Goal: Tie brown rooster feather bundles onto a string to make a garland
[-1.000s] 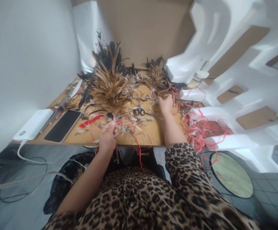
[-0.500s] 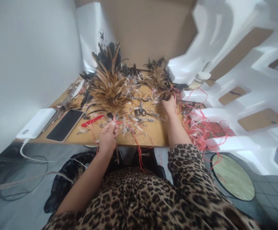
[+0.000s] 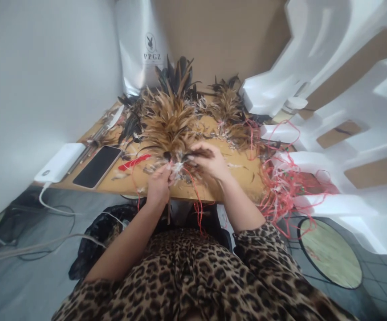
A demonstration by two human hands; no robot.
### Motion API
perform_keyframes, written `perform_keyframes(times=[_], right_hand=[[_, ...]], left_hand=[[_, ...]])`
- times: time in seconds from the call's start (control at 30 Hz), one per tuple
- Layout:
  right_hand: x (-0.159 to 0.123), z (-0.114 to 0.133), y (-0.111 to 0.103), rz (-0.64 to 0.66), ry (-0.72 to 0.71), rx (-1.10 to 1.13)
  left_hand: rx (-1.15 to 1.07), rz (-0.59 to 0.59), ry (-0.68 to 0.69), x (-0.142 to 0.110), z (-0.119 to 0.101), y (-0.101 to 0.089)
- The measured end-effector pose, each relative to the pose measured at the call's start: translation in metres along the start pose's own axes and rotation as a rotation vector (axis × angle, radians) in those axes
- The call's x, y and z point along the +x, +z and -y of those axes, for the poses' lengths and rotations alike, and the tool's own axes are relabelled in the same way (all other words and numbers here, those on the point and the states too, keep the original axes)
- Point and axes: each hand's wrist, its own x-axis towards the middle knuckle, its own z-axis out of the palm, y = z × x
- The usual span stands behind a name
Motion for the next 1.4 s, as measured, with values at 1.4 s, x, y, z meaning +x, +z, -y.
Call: perform_keyframes(times=[1.4], right_hand=[[0.01,-0.034,0.038,-0.067,0.144,0.001]], left_hand=[[0.057,0.077,0.085,-0.003,0.003,-0.01]])
